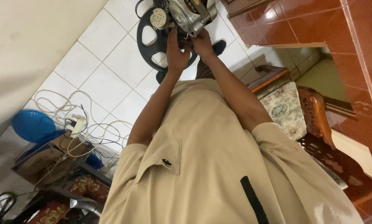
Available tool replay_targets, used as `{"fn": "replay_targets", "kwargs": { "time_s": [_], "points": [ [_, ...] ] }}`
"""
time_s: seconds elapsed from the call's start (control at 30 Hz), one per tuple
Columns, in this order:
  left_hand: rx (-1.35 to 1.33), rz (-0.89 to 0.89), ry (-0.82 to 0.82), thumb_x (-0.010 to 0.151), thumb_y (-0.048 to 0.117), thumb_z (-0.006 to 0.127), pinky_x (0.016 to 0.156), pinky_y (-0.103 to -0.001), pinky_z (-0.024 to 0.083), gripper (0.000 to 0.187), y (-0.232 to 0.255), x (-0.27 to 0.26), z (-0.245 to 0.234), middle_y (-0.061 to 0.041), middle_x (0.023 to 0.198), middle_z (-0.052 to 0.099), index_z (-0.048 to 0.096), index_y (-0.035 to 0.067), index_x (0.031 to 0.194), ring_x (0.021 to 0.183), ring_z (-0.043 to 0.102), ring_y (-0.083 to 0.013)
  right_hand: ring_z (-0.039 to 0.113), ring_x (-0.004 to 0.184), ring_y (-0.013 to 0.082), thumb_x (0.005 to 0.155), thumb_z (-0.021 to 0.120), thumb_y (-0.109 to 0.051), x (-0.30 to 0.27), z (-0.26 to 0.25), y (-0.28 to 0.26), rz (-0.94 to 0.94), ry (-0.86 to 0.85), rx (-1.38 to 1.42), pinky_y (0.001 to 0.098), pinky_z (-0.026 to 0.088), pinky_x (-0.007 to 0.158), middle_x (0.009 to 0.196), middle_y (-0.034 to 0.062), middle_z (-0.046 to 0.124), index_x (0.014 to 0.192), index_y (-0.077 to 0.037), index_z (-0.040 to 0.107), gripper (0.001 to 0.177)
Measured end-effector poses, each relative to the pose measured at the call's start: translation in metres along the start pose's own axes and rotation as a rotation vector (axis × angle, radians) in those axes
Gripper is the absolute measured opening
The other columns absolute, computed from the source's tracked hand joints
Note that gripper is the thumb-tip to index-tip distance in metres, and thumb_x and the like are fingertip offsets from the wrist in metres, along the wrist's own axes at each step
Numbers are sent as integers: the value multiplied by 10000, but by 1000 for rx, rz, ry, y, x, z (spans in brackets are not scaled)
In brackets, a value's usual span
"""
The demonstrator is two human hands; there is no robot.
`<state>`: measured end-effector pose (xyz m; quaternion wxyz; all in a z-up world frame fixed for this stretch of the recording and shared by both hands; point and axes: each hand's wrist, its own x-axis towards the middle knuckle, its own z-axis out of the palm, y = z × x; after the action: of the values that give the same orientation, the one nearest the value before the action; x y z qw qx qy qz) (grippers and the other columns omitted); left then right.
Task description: The person reassembles an electric fan by attaching the motor housing to the fan base and securing it with a screwdriver. They then attach the fan blade to the motor shaft and tighten it.
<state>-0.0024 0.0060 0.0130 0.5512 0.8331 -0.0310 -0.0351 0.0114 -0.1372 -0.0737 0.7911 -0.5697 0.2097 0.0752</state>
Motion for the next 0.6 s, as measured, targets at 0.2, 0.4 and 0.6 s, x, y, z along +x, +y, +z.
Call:
{"fn": "replay_targets", "kwargs": {
  "time_s": [0.2, 0.4, 0.6],
  "points": [
    [15, 43, 4, 912, 24, 761, 919, -345, 619, 756, -1, 3, 2, -200, 1482, 518, 378, 42, 1563, 1117, 707, -258, 678, 730, 180, 1038, 560, -64, 12, 5, 5, 34, 58, -208, 325, 549, 603, 869, 77, 701, 1087, 28, 659, 143],
    [30, 94, -1, 819, -36, 705, 869, -347, 606, 828, -4, -1, 1, -224, 1487, 498, 349, 35, 1563, 1007, 722, -239, 699, 805, 150, 992, 611, -79, 0, 0, 6, -72, 42, -29, 316, 600, 683, 935, 54, 697, 1162, 4, 602, 190],
    [64, 73, 24, 900, -9, 736, 890, -347, 600, 776, -7, -2, 7, -192, 1478, 527, 355, 43, 1574, 1017, 713, -228, 649, 723, 169, 1104, 593, -154, 16, 6, 17, 32, 89, -145, 324, 534, 640, 934, 153, 695, 1182, 60, 657, 236]
  ]
}}
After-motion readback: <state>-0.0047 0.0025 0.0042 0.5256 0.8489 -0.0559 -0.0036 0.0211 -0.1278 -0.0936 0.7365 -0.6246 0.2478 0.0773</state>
